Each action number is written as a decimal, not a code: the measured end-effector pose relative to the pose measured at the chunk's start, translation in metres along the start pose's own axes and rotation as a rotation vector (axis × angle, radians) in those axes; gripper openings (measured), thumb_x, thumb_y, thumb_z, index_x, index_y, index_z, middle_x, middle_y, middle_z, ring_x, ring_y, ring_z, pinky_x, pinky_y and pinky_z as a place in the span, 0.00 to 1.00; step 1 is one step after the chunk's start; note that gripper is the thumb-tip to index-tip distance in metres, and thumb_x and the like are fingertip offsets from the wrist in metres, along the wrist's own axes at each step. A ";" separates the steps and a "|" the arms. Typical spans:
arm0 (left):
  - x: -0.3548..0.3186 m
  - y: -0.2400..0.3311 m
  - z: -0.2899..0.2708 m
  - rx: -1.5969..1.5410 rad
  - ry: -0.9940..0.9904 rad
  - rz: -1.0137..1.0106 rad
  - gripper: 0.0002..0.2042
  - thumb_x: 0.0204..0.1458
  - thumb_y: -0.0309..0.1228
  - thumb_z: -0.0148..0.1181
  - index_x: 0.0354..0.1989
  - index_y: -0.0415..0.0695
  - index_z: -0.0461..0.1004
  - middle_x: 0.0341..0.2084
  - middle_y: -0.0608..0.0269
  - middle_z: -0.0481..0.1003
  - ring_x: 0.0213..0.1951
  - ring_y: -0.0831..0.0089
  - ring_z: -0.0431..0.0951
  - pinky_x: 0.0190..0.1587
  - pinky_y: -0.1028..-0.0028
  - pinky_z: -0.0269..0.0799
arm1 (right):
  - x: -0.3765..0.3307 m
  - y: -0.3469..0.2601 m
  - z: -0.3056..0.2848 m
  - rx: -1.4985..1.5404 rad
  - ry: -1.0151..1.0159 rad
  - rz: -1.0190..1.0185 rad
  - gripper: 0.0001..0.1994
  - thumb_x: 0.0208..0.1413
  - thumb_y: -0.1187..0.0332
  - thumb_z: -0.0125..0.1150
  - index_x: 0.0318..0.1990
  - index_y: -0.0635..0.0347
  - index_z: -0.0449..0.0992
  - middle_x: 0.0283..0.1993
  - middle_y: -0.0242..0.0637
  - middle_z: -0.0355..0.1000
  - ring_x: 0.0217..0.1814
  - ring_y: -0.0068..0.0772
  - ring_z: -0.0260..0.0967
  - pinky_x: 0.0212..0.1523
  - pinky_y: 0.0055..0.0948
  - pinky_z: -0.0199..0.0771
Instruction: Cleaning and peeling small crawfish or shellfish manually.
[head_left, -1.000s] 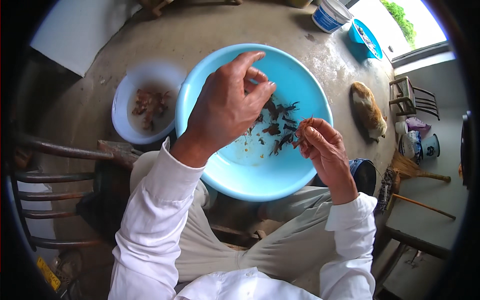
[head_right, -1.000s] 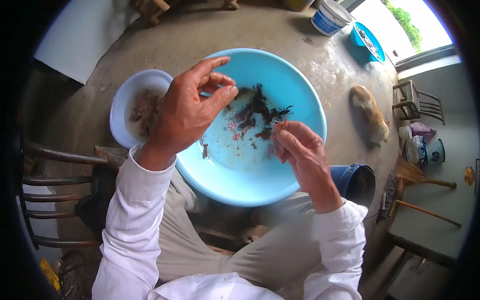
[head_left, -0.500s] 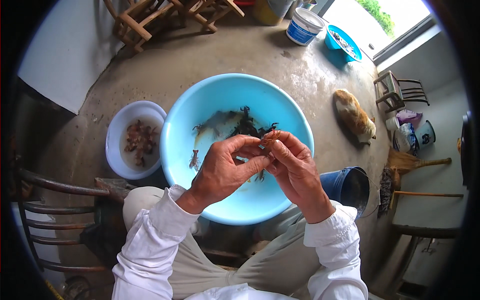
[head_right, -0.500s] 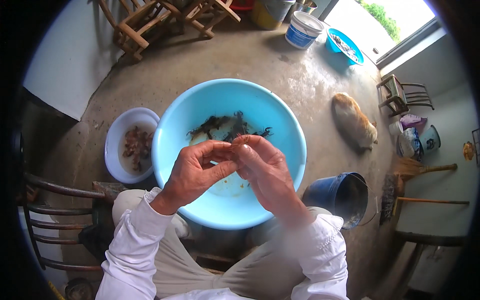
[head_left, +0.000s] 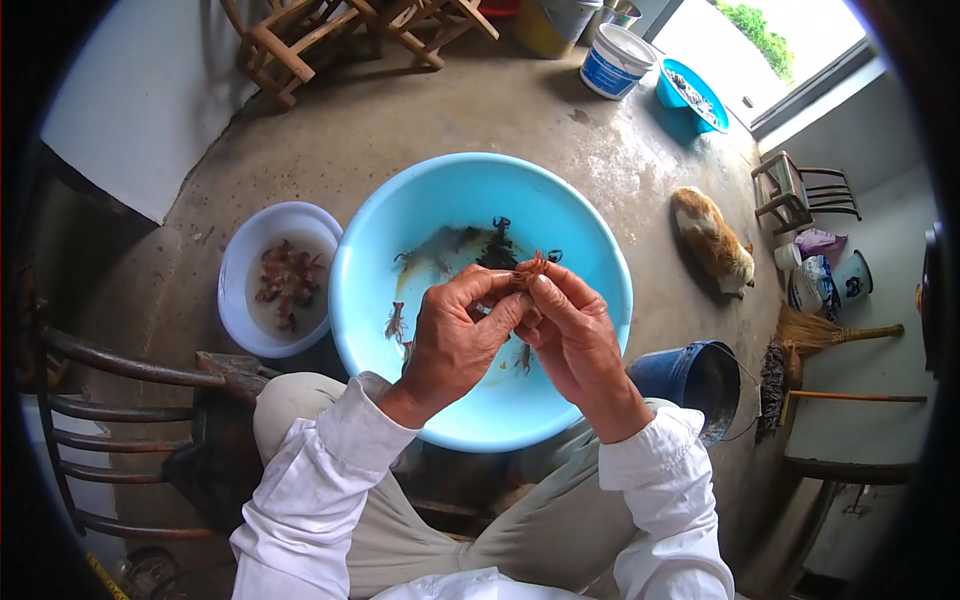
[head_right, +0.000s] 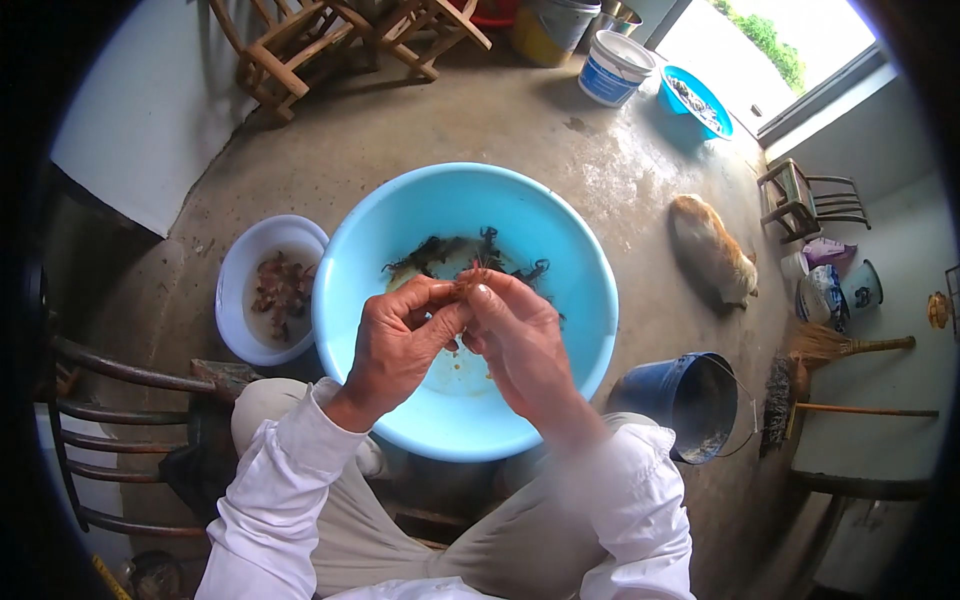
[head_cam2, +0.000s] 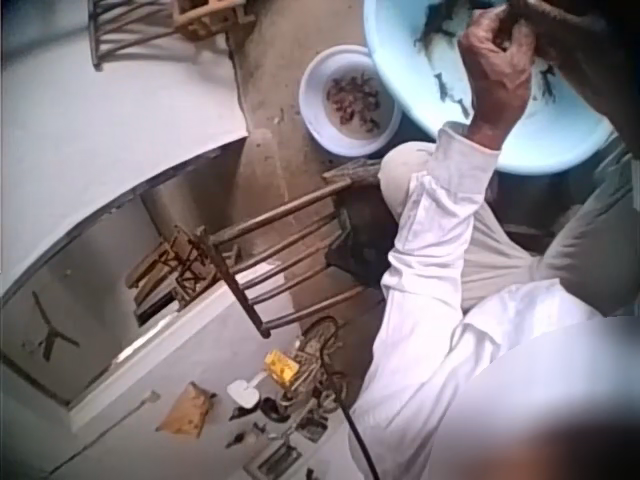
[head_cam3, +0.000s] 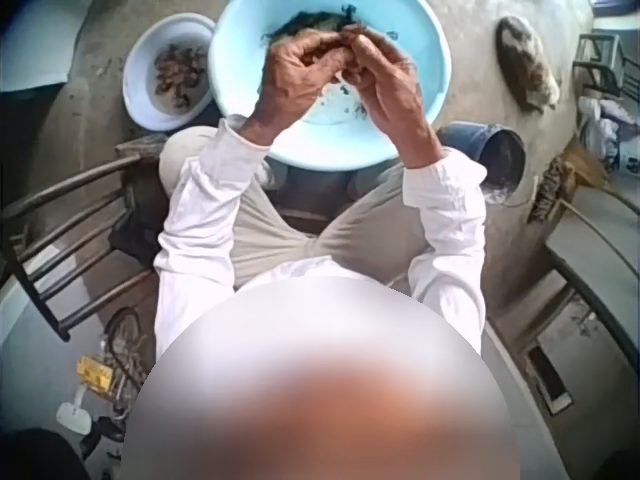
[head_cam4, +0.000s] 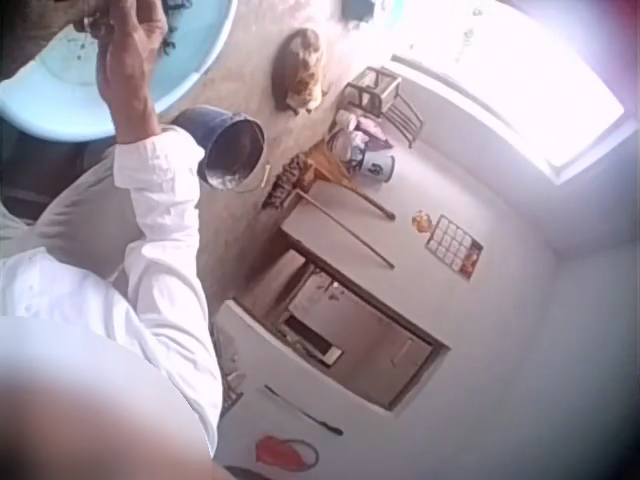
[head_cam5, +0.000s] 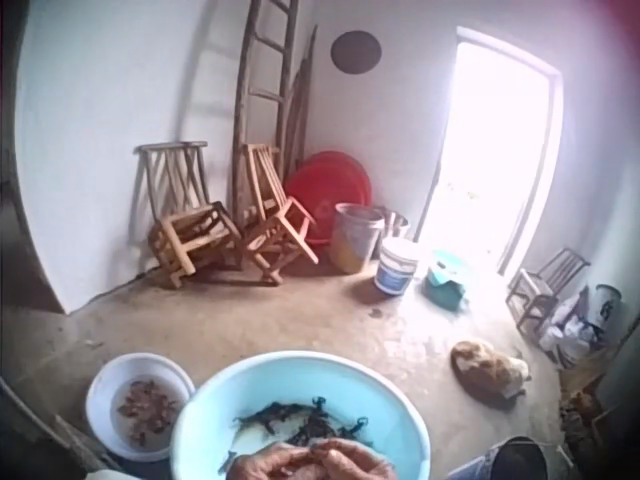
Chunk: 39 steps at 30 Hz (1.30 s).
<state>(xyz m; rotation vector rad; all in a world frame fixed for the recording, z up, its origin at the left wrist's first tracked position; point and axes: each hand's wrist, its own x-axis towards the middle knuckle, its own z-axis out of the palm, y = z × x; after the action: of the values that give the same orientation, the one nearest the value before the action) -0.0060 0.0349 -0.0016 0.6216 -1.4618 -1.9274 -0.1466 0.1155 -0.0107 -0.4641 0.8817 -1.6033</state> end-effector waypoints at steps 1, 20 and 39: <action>0.000 0.000 -0.001 0.000 0.000 -0.002 0.11 0.62 0.27 0.62 0.48 0.32 0.78 0.33 0.60 0.79 0.34 0.77 0.80 0.36 0.76 0.78 | 0.000 -0.001 0.000 0.000 0.001 0.001 0.12 0.67 0.67 0.58 0.54 0.62 0.75 0.42 0.29 0.74 0.37 0.16 0.65 0.36 0.22 0.63; -0.001 -0.022 0.007 0.301 0.166 0.229 0.07 0.57 0.22 0.63 0.42 0.34 0.79 0.32 0.51 0.82 0.31 0.66 0.84 0.34 0.71 0.79 | 0.000 -0.002 0.020 -0.105 0.259 -0.050 0.09 0.61 0.76 0.55 0.45 0.71 0.76 0.29 0.32 0.72 0.22 0.16 0.62 0.22 0.21 0.60; 0.004 -0.018 -0.002 1.008 0.051 0.398 0.08 0.66 0.31 0.51 0.41 0.38 0.70 0.30 0.50 0.74 0.30 0.49 0.78 0.29 0.58 0.75 | 0.001 0.000 0.011 -0.279 0.283 -0.002 0.09 0.65 0.71 0.57 0.44 0.69 0.78 0.31 0.33 0.75 0.21 0.17 0.66 0.19 0.18 0.60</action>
<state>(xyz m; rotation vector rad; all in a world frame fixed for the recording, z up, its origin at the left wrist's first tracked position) -0.0109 0.0343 -0.0196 0.7042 -2.2817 -0.7790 -0.1391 0.1110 -0.0042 -0.4369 1.3302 -1.5767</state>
